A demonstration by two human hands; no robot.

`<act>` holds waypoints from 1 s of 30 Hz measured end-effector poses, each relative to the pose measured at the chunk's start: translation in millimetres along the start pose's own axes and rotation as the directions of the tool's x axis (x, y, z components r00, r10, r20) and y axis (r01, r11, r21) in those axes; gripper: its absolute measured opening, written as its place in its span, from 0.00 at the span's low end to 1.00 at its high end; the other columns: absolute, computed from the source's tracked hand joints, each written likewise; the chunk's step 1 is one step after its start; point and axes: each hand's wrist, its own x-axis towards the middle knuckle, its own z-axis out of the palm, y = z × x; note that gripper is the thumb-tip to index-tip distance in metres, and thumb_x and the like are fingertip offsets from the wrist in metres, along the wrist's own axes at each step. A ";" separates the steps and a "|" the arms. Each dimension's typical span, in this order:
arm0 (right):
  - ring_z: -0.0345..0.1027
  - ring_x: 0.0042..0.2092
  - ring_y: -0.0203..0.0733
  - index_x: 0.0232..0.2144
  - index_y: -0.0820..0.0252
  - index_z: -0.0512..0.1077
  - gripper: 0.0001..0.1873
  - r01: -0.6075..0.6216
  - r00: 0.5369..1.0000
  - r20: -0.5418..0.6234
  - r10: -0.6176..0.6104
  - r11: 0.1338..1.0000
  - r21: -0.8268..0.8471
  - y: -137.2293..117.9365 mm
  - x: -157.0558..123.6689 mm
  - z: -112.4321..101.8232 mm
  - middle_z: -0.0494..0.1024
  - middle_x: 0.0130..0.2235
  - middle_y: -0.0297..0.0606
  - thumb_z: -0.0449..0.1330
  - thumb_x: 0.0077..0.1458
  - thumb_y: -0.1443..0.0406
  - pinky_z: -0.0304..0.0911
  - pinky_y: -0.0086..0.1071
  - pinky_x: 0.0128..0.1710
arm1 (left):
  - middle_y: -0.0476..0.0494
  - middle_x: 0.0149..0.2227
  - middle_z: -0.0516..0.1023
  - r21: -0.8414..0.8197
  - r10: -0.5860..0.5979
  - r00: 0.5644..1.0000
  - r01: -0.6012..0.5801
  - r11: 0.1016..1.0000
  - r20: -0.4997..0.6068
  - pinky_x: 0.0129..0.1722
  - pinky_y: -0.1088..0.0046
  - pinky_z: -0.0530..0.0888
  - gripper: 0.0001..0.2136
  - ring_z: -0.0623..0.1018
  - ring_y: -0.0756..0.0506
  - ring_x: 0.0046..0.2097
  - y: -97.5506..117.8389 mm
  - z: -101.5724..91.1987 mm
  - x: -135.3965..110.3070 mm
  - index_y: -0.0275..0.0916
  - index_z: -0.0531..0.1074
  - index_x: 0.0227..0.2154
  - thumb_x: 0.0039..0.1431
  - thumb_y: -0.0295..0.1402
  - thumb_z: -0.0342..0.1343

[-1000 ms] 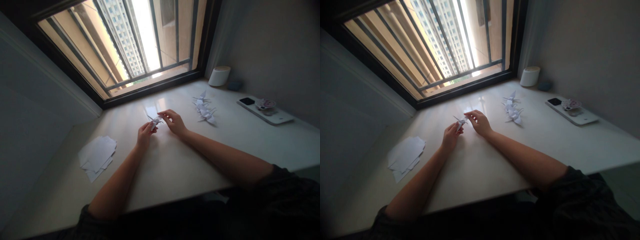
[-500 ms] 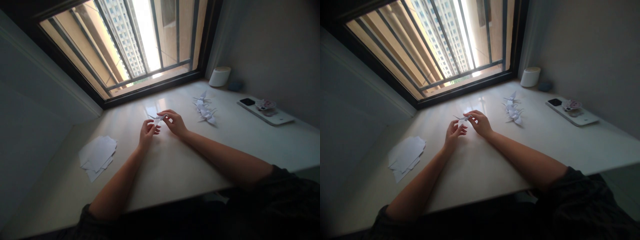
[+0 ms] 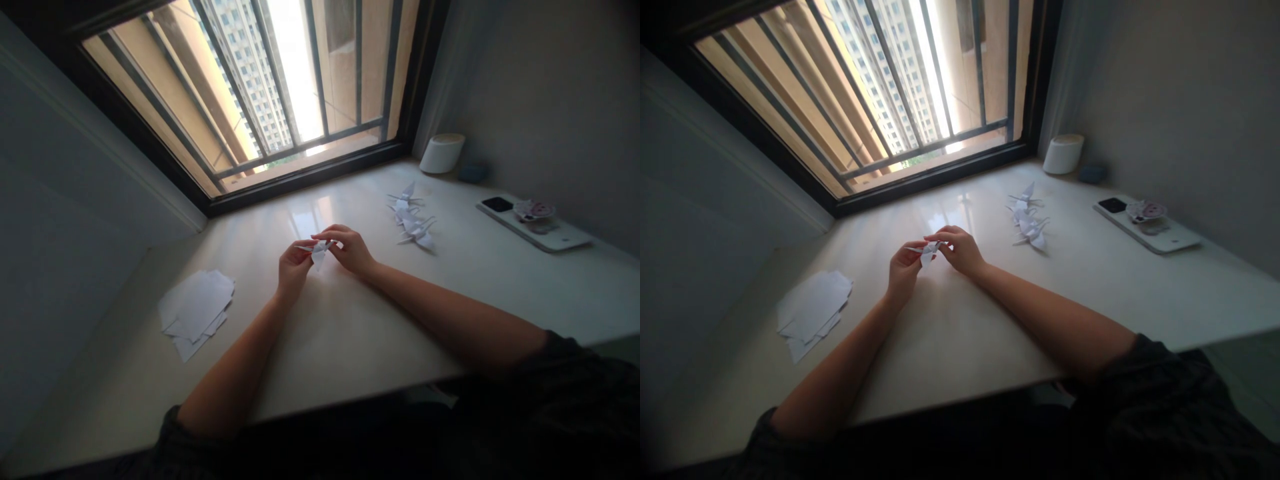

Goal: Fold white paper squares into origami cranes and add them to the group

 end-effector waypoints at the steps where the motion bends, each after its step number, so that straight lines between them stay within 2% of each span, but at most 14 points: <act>1: 0.69 0.39 0.39 0.39 0.54 0.78 0.15 0.003 1.000 0.007 -0.003 1.000 -0.029 -0.5 -0.1 -0.4 0.77 0.36 0.37 0.55 0.55 0.72 0.66 0.33 0.38 | 0.46 0.34 0.80 0.004 0.006 1.000 -0.006 1.000 0.001 0.40 0.68 0.76 0.12 0.79 0.47 0.36 0.4 0.3 -0.2 0.39 0.76 0.32 0.43 0.33 0.69; 6: 0.66 0.34 0.41 0.35 0.57 0.78 0.13 -0.021 0.999 0.031 0.026 0.987 -0.158 -3.1 -0.1 -1.5 0.75 0.30 0.37 0.55 0.54 0.72 0.61 0.33 0.36 | 0.46 0.33 0.80 0.031 0.028 1.000 -0.028 0.999 0.007 0.39 0.69 0.76 0.12 0.79 0.48 0.34 3.8 1.9 -1.5 0.39 0.76 0.33 0.44 0.34 0.69; 17: 0.65 0.32 0.41 0.26 0.58 0.73 0.09 -0.110 0.991 0.031 0.132 0.919 -0.380 -3.8 -1.0 2.4 0.75 0.30 0.38 0.54 0.53 0.70 0.55 0.32 0.32 | 0.45 0.33 0.81 0.072 -0.008 1.000 0.010 0.997 -0.024 0.41 0.66 0.76 0.13 0.80 0.46 0.36 6.2 2.7 -2.2 0.38 0.75 0.33 0.43 0.36 0.68; 24: 0.64 0.29 0.38 0.22 0.59 0.74 0.12 -0.162 0.980 0.051 0.193 0.919 -0.358 -4.8 0.1 1.3 0.75 0.27 0.36 0.55 0.55 0.65 0.52 0.30 0.30 | 0.47 0.31 0.81 0.006 0.002 1.000 -0.002 1.000 -0.001 0.38 0.68 0.76 0.13 0.80 0.47 0.33 5.6 2.5 -1.3 0.39 0.75 0.33 0.43 0.32 0.69; 28: 0.64 0.26 0.36 0.15 0.60 0.71 0.20 -0.213 0.967 0.082 0.241 0.943 -0.256 -5.6 -0.3 -0.5 0.71 0.20 0.34 0.54 0.58 0.62 0.52 0.30 0.29 | 0.47 0.32 0.81 0.031 0.003 1.000 -0.003 1.000 -0.019 0.38 0.68 0.76 0.12 0.79 0.48 0.31 5.7 2.2 -1.8 0.39 0.76 0.33 0.43 0.32 0.68; 30: 0.64 0.24 0.35 0.15 0.60 0.72 0.24 -0.246 0.959 0.092 0.268 0.949 -0.198 -6.7 -0.1 -1.5 0.71 0.19 0.34 0.52 0.60 0.58 0.53 0.30 0.28 | 0.45 0.33 0.81 0.069 0.005 0.998 -0.001 0.998 -0.057 0.39 0.67 0.76 0.14 0.80 0.47 0.33 4.1 -0.1 -0.3 0.39 0.77 0.36 0.44 0.33 0.68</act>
